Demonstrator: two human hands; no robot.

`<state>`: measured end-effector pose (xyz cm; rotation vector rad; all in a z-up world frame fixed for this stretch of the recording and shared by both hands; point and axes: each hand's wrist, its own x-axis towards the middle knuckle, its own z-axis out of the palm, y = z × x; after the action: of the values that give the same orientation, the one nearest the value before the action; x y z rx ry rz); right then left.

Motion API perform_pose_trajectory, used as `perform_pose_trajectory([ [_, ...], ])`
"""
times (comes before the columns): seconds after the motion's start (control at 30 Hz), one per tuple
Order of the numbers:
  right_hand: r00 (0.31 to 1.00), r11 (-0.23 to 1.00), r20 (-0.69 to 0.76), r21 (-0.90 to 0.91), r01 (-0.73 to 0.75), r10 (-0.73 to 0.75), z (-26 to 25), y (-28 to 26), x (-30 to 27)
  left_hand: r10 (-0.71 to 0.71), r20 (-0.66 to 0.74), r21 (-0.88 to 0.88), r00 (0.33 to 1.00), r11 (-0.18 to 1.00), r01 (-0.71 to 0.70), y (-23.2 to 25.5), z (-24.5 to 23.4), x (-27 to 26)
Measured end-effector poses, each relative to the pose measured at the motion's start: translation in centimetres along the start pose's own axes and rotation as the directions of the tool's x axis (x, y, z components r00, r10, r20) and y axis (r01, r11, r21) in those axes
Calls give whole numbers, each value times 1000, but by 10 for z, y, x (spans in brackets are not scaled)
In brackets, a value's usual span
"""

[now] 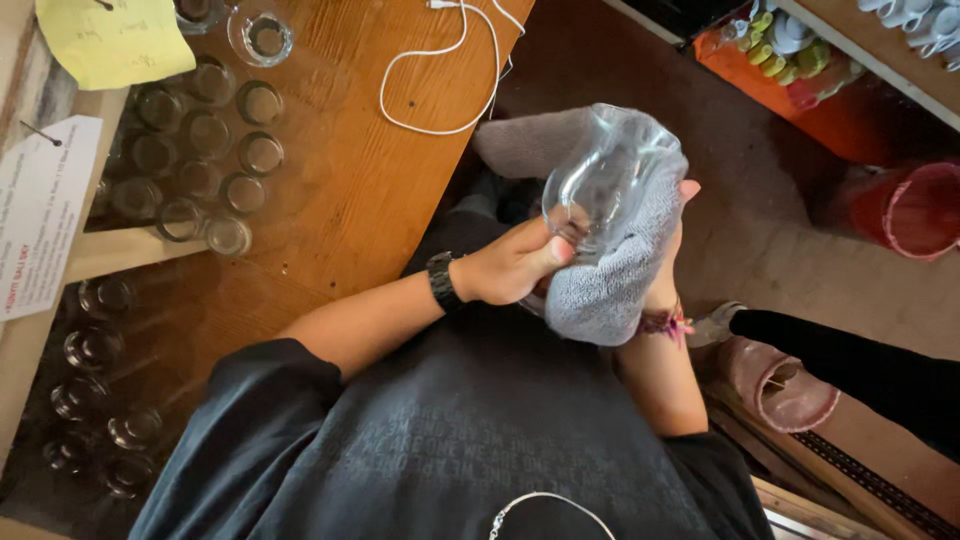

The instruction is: The person wipes various pieces of glassware, including stemmed glasses and tall straight glasses, with a grey cloth while standing at a wooden counter.

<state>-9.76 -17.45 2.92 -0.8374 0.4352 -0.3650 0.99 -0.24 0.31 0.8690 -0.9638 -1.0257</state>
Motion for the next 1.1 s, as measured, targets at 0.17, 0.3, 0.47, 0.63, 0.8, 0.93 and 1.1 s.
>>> perform_pose_trajectory([
  [0.17, 978, 863, -35, -479, 162, -203, 2, 17, -22, 79, -85, 256, 993, 965, -55, 24, -5, 5],
  [0.3, 957, 819, 105, -497, 287, -272, 22, 16, -19, -112, -193, 184, 975, 972, 148, 35, 0, 12],
  [0.47, 818, 378, 195, -812, 444, -541, 74, -32, -36, -103, -6, 109, 995, 989, 103, 32, 18, 12],
  [0.63, 977, 940, -59, -291, 181, -206, 74, -19, -25, 14, 20, 237, 1000, 971, -19, 23, -5, 14],
  [0.8, 972, 650, -32, -749, 130, -232, 29, 29, -15, -60, -221, 310, 973, 942, 128, 27, -7, 15],
  [0.93, 950, 642, 173, -703, 305, -261, 36, 46, -23, 152, -212, 264, 965, 960, -93, 67, -11, 20],
  [1.1, 808, 26, 481, -854, 519, -339, 63, 17, -20, 37, -378, 101, 925, 995, 1, 74, -8, 32],
])
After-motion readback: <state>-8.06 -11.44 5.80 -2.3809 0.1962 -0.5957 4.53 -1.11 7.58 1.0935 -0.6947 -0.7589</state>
